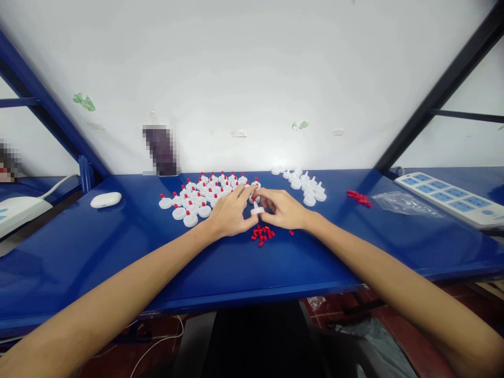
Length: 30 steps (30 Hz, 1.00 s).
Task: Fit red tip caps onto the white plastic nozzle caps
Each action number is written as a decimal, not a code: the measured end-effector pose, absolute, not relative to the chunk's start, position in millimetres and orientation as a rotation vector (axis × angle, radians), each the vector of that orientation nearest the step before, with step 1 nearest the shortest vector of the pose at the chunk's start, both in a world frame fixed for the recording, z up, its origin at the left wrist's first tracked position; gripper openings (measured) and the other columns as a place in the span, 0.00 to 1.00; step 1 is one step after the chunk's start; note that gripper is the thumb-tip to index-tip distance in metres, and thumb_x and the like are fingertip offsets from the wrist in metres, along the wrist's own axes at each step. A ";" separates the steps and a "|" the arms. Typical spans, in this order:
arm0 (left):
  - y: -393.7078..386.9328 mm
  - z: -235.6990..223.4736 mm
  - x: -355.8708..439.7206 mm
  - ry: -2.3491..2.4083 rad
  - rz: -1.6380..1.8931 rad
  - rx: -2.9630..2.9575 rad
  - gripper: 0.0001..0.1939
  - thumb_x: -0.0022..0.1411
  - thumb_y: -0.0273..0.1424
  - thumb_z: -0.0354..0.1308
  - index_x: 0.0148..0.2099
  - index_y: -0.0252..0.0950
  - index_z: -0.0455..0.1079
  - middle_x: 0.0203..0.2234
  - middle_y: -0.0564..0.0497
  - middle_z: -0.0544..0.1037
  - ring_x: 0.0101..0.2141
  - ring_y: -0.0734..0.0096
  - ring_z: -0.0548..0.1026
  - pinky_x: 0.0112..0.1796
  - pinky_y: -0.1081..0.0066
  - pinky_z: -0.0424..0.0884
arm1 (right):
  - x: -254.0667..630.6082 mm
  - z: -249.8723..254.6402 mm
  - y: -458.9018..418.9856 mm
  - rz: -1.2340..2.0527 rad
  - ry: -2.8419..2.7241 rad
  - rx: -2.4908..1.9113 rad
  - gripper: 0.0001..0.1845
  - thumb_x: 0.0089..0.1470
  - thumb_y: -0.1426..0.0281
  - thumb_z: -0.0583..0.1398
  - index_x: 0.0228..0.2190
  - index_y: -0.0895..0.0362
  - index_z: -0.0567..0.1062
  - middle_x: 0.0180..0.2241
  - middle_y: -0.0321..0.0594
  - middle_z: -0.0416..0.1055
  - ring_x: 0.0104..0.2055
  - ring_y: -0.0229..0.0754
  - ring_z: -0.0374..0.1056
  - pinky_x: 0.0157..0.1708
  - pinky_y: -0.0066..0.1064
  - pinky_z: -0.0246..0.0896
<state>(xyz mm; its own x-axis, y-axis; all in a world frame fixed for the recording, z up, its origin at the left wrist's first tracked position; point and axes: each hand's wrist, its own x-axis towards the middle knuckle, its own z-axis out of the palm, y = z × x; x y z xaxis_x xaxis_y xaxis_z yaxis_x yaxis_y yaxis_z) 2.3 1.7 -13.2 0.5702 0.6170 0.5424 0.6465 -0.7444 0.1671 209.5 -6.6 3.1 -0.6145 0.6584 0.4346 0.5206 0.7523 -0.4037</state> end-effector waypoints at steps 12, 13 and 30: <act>5.9 -12.7 1.3 -0.969 -0.849 -2.808 0.13 0.57 0.38 0.49 0.42 0.36 0.60 0.37 0.44 0.71 0.36 0.57 0.71 0.36 0.60 0.71 | 204.2 0.3 -7.9 0.318 -2.456 -0.847 0.12 0.56 0.69 0.56 0.44 0.56 0.70 0.25 0.30 0.60 0.26 0.36 0.55 0.30 0.28 0.49; 6.4 -12.8 1.0 -0.969 -0.855 -2.812 0.13 0.57 0.38 0.48 0.42 0.37 0.60 0.37 0.45 0.71 0.35 0.58 0.71 0.36 0.60 0.71 | 203.4 0.5 -8.3 0.330 -2.455 -0.844 0.13 0.56 0.69 0.56 0.44 0.56 0.69 0.25 0.30 0.60 0.26 0.36 0.55 0.30 0.28 0.49; 9.3 -12.6 -0.2 -0.933 -0.819 -2.917 0.13 0.60 0.41 0.51 0.42 0.38 0.59 0.37 0.46 0.75 0.35 0.58 0.74 0.36 0.62 0.70 | 201.4 7.3 -11.6 0.425 -2.363 -0.757 0.11 0.46 0.74 0.60 0.35 0.56 0.68 0.29 0.33 0.62 0.28 0.36 0.56 0.30 0.28 0.54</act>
<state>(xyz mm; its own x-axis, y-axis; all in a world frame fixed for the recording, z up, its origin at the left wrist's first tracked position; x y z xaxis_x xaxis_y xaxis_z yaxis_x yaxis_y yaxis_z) -0.2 9.3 -12.6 0.6932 0.5490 0.4669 0.5343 -0.8263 0.1784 201.4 -11.6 7.3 -0.6477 0.6099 0.4566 0.4128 0.7847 -0.4625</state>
